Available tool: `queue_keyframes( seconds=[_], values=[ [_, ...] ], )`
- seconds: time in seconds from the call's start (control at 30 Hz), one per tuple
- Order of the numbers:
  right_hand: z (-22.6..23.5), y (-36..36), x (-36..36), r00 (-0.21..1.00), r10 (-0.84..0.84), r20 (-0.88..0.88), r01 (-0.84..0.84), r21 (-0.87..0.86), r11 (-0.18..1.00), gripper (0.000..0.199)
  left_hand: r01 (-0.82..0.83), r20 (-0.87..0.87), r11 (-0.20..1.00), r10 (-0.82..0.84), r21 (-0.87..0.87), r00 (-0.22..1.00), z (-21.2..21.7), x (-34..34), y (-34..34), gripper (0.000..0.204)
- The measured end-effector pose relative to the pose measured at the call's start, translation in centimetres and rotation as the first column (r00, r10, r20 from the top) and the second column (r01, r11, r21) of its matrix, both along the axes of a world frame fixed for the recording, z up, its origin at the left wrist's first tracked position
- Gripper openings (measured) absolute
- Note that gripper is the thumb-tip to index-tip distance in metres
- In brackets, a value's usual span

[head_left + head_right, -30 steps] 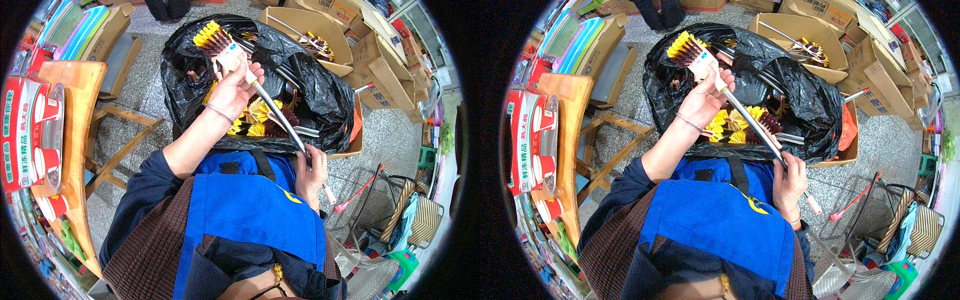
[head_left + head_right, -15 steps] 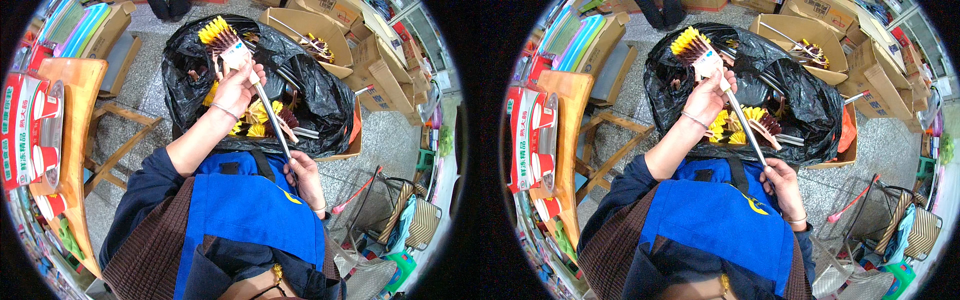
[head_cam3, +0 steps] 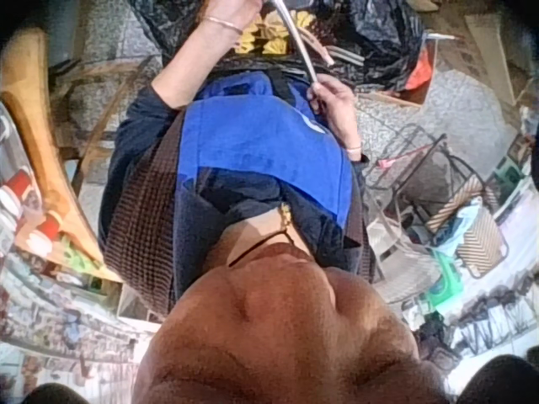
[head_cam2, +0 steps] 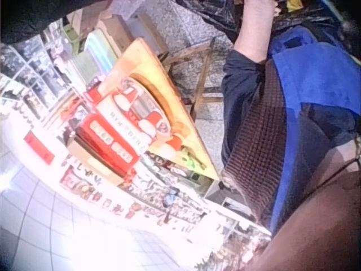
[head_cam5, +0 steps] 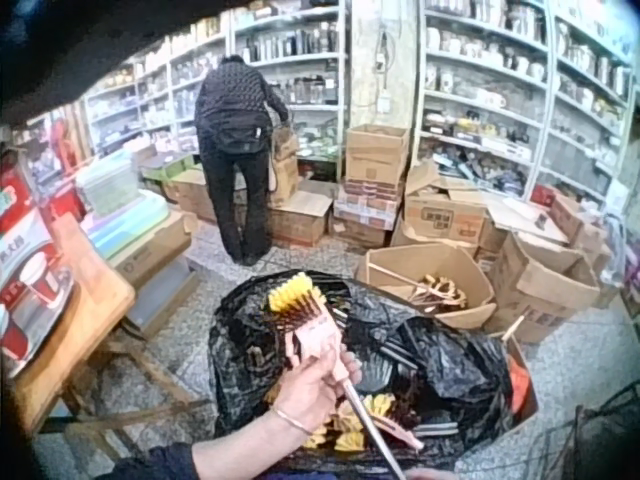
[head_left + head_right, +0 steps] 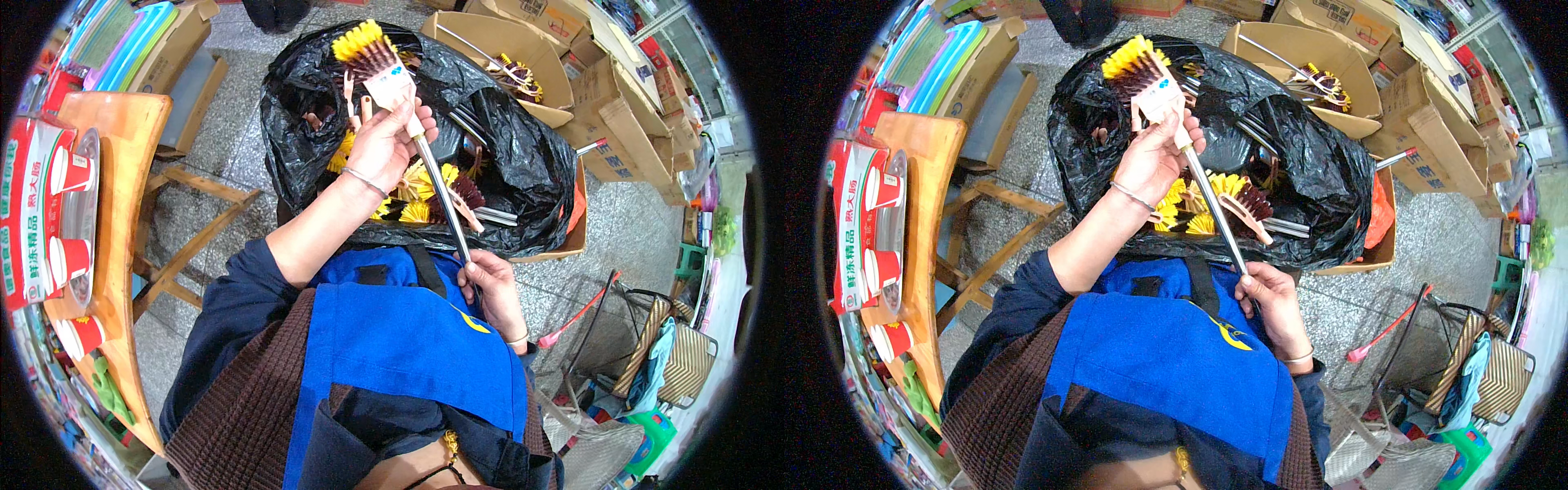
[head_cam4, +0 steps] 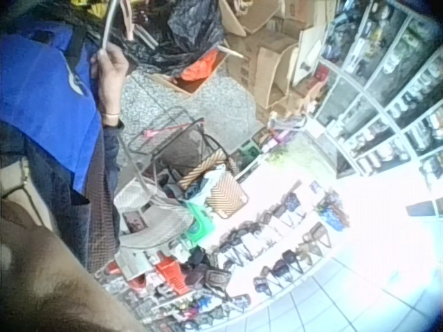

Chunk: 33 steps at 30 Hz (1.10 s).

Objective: The person repeatedly inserts metal rods into the plastic bases of yellow and brown bristle broom heads retrieved from a black plastic bag. The person handles the broom heads and rods one at a time, aligning and pushing the rods into the bases.

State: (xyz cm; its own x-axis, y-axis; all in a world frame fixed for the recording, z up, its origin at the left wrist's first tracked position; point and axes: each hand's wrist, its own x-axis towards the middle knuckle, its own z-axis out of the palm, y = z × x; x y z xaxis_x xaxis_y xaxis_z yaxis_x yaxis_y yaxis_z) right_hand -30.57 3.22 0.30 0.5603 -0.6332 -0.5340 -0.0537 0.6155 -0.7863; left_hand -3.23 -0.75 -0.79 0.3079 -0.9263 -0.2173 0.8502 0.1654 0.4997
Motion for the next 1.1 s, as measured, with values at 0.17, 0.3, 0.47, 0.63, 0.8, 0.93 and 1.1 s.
queue_keyframes(
  seconds=[0.17,0.3,0.47,0.63,0.8,0.93,1.1],
  values=[
    [-0.8,-0.1,0.7,0.957,-0.138,-0.256,0.044,-0.342,0.938,0.024,0.012,-0.039,0.999,-0.011,0.042,0.999,-0.5,-0.5,0.3,0.026],
    [-1.7,0.4,1.1,0.812,-0.391,-0.434,-0.248,-0.862,0.441,0.025,0.01,-0.109,0.998,-0.004,0.056,0.994,-1.0,-1.2,0.3,0.025],
    [-0.9,0.0,0.6,0.918,-0.195,-0.345,-0.1,-0.678,0.728,0.026,0.019,-0.014,1.0,-0.019,0.005,1.0,-0.3,-1.4,0.2,0.026],
    [0.3,-1.0,0.3,0.994,0.055,0.098,-0.071,0.17,0.983,0.026,0.084,0.028,0.992,-0.082,-0.095,0.996,0.8,-1.0,0.3,0.026],
    [-0.7,-0.7,1.9,0.963,-0.172,-0.209,0.066,-0.436,0.898,0.02,0.012,-0.068,0.998,-0.016,-0.064,0.998,0.4,-1.3,-0.3,0.024],
    [-0.9,-0.3,2.5,0.818,-0.451,-0.358,-0.293,-0.933,0.209,0.036,-0.016,-0.094,1.0,0.013,-0.022,0.995,-0.3,-1.6,-0.3,0.022],
    [-0.7,-0.5,2.3,0.759,-0.5,-0.417,-0.387,-0.907,0.168,0.04,-0.032,-0.105,0.999,0.032,0.0,0.994,-1.0,-2.0,-0.6,0.023]
  ],
)
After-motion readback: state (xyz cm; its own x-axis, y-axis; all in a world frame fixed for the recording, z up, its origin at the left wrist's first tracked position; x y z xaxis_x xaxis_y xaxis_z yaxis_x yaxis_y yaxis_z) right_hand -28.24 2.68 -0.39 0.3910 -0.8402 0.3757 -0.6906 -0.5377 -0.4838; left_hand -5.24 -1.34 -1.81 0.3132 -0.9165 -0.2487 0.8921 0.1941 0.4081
